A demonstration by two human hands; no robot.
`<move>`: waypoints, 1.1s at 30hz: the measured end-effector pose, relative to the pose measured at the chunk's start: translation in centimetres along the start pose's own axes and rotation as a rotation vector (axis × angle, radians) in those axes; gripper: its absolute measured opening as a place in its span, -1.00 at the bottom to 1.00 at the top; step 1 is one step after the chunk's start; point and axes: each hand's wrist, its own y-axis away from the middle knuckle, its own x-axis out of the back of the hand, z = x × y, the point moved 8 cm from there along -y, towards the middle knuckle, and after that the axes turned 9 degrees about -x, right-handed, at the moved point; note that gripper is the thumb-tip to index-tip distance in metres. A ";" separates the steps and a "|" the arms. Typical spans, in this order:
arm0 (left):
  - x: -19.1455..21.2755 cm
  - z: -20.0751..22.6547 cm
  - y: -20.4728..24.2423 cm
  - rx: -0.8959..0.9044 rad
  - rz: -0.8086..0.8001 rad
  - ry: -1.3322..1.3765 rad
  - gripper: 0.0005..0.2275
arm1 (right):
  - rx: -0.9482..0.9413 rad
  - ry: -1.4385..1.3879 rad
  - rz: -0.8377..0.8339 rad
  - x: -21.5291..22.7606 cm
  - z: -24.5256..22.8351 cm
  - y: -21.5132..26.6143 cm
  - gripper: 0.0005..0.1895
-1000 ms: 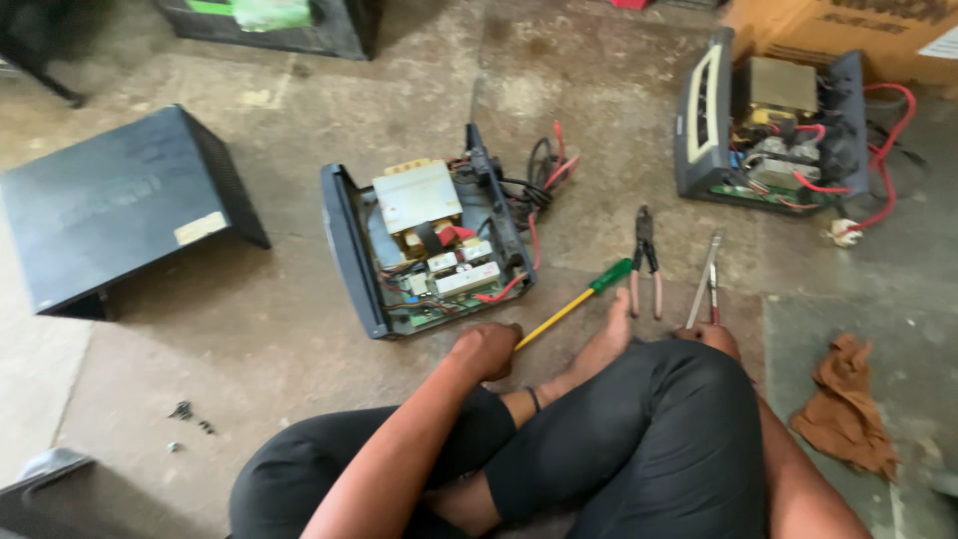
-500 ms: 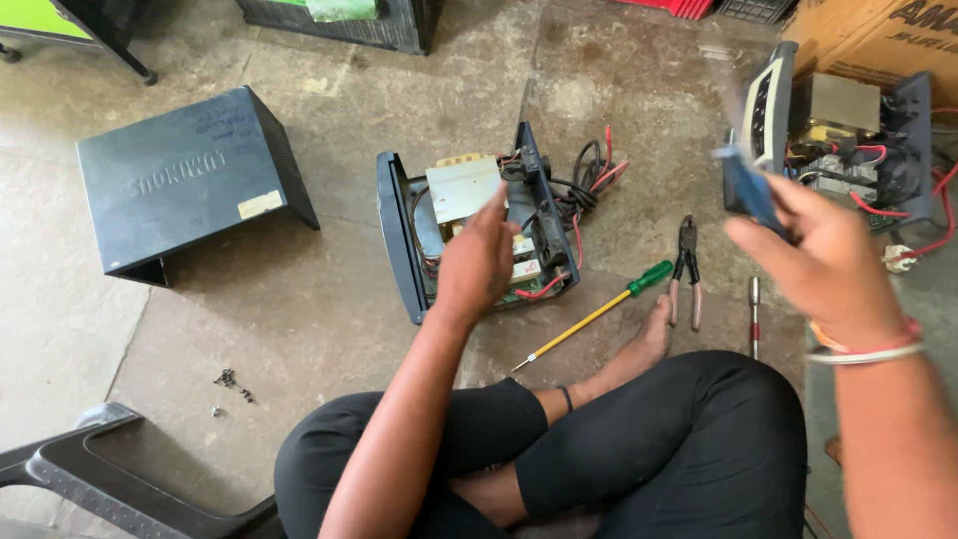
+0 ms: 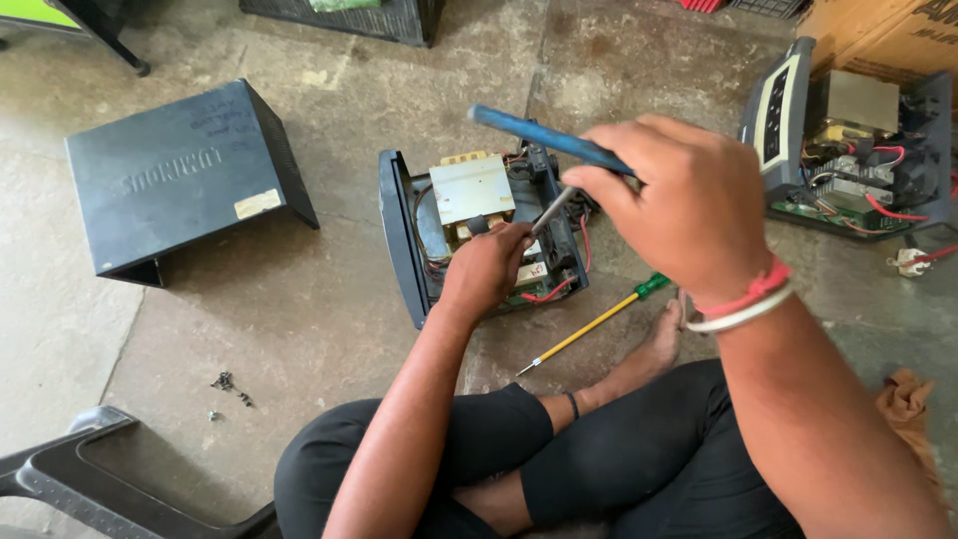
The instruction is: The person sits on the floor and uses a screwdriver to remove screws from the casing of a black electronic device. After opening the casing, the person uses a test screwdriver to probe various internal components and wires.
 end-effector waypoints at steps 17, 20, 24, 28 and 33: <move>-2.3 -1.7 -0.5 0.023 -0.013 -0.088 -0.88 | -0.121 0.029 -0.049 -3.5 1.1 0.2 -0.69; -2.0 -1.4 -0.5 0.019 0.008 -0.114 -0.87 | -0.148 0.033 -0.048 -3.6 1.1 0.2 -0.68; -1.9 -1.3 -0.4 0.036 0.038 -0.103 -0.87 | -0.218 0.123 -0.105 -4.2 0.9 0.4 -0.73; -1.7 -1.4 -0.4 0.041 0.030 -0.094 -0.87 | -0.253 0.081 -0.221 -5.5 0.6 0.1 -0.78; -1.2 -1.6 -0.3 0.038 0.043 -0.076 -0.86 | -0.022 -0.125 -0.107 -6.4 -0.3 0.0 -0.82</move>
